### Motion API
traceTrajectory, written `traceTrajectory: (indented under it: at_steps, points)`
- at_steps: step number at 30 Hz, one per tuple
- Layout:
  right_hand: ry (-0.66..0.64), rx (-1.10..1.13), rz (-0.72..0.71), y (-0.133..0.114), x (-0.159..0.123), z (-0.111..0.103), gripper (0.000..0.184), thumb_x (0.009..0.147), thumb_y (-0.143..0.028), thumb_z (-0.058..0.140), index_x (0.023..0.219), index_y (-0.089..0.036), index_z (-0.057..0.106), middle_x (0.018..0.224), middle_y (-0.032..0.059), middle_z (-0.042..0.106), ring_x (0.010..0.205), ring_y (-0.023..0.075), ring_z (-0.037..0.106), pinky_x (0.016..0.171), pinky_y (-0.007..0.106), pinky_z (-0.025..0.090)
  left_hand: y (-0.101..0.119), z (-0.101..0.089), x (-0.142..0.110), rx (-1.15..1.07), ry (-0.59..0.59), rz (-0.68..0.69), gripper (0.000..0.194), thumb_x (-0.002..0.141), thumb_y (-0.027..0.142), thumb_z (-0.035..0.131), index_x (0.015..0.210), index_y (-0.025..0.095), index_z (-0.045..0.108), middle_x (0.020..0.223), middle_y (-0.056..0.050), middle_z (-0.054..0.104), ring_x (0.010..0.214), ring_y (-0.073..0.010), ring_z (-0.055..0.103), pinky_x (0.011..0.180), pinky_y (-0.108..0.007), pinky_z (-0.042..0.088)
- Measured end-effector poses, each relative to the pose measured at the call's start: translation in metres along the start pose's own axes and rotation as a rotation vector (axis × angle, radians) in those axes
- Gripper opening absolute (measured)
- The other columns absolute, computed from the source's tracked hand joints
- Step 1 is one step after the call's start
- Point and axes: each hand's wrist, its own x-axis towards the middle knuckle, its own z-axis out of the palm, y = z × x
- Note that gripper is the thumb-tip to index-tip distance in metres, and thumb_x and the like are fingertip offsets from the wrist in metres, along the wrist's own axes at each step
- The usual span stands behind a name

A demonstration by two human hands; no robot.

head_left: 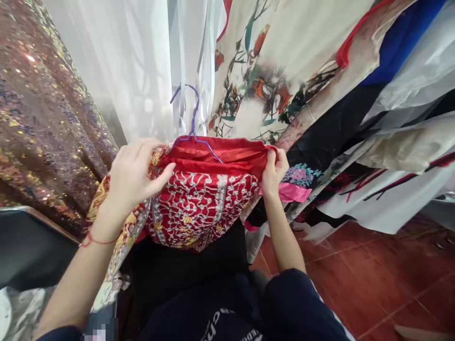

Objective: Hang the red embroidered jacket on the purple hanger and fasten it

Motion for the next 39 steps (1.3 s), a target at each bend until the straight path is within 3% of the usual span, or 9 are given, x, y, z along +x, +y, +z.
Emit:
traceTrajectory:
  at_steps: [4, 8, 14, 18, 21, 28, 32, 35, 39]
  points:
    - [-0.013, -0.088, -0.068, 0.000, 0.001, -0.012, 0.040, 0.096, -0.059, 0.044, 0.085, -0.024, 0.062, 0.081, 0.0039, 0.062, 0.083, 0.0215, 0.061, 0.081, 0.032, 0.049, 0.039, 0.033, 0.021, -0.078, -0.030, 0.253, 0.031, 0.096, 0.039, 0.052, 0.121, 0.024, 0.064, 0.128, -0.010, 0.068, 0.122, -0.0278, 0.061, 0.102, -0.044, 0.046]
    - [0.042, -0.148, -0.115, -0.009, 0.003, -0.032, 0.038, 0.095, -0.059, 0.048, 0.085, -0.026, 0.063, 0.083, 0.0052, 0.066, 0.084, 0.0231, 0.064, 0.080, 0.034, 0.050, 0.055, 0.081, 0.045, -0.122, -0.066, 0.410, 0.042, 0.095, 0.053, 0.055, 0.120, 0.022, 0.067, 0.136, -0.014, 0.062, 0.128, -0.0320, 0.054, 0.106, -0.051, 0.041]
    - [-0.325, -0.217, -0.115, 0.005, -0.021, -0.051, 0.042, 0.090, -0.066, 0.054, 0.077, -0.027, 0.059, 0.069, 0.0029, 0.063, 0.061, 0.0182, 0.056, 0.064, 0.032, 0.046, 0.044, 0.134, 0.066, -0.112, -0.056, 0.354, 0.034, 0.096, 0.050, 0.058, 0.081, 0.023, 0.073, 0.106, -0.009, 0.069, 0.104, -0.0275, 0.059, 0.095, -0.050, 0.039]
    - [-0.526, -0.253, -0.046, 0.023, -0.056, -0.053, 0.052, 0.084, -0.076, 0.058, 0.070, -0.027, 0.050, 0.060, 0.0003, 0.056, 0.053, 0.0166, 0.049, 0.056, 0.030, 0.039, 0.036, 0.143, 0.069, -0.139, -0.095, 0.365, 0.034, 0.092, 0.056, 0.061, 0.081, 0.027, 0.071, 0.097, -0.005, 0.071, 0.095, -0.0242, 0.058, 0.094, -0.049, 0.037]
    - [-0.554, -0.313, -0.023, 0.029, -0.065, -0.050, 0.048, 0.084, -0.073, 0.062, 0.075, -0.027, 0.052, 0.066, 0.0022, 0.060, 0.058, 0.0195, 0.056, 0.058, 0.030, 0.040, 0.033, 0.141, 0.068, -0.147, -0.113, 0.345, 0.037, 0.086, 0.063, 0.065, 0.087, 0.027, 0.071, 0.100, -0.006, 0.071, 0.099, -0.0266, 0.059, 0.096, -0.049, 0.037]
    - [-0.529, -0.662, 0.095, 0.033, -0.041, -0.016, 0.032, 0.094, -0.048, 0.062, 0.110, -0.020, 0.063, 0.086, 0.0105, 0.075, 0.082, 0.0302, 0.071, 0.066, 0.031, 0.042, 0.029, 0.139, 0.074, -0.028, -0.122, 0.513, 0.028, 0.097, 0.047, 0.058, 0.094, 0.022, 0.071, 0.102, -0.006, 0.072, 0.098, -0.0236, 0.062, 0.096, -0.046, 0.039]
    - [-0.556, -0.790, 0.135, 0.039, -0.026, 0.021, 0.034, 0.099, -0.039, 0.054, 0.124, -0.017, 0.061, 0.096, 0.0132, 0.076, 0.086, 0.0288, 0.072, 0.069, 0.030, 0.043, 0.027, 0.153, 0.080, -0.007, -0.040, 0.471, 0.017, 0.095, 0.037, 0.064, 0.095, 0.021, 0.071, 0.107, -0.007, 0.071, 0.101, -0.0231, 0.061, 0.100, -0.047, 0.038]
    - [-0.551, -0.697, 0.129, 0.048, -0.015, 0.036, 0.030, 0.098, -0.034, 0.054, 0.122, -0.018, 0.062, 0.096, 0.0117, 0.075, 0.083, 0.0261, 0.069, 0.069, 0.030, 0.042, 0.027, 0.162, 0.083, 0.017, 0.012, 0.427, 0.014, 0.093, 0.034, 0.067, 0.096, 0.020, 0.070, 0.107, -0.009, 0.070, 0.103, -0.0248, 0.060, 0.098, -0.047, 0.039]
    - [-0.483, -0.346, 0.127, 0.049, 0.004, 0.023, 0.009, 0.089, -0.024, 0.055, 0.085, -0.019, 0.061, 0.074, 0.0015, 0.065, 0.068, 0.0176, 0.058, 0.066, 0.027, 0.040, 0.027, 0.166, 0.084, 0.093, 0.035, 0.445, 0.016, 0.092, 0.035, 0.069, 0.093, 0.019, 0.068, 0.109, -0.011, 0.069, 0.106, -0.0270, 0.059, 0.091, -0.045, 0.041]
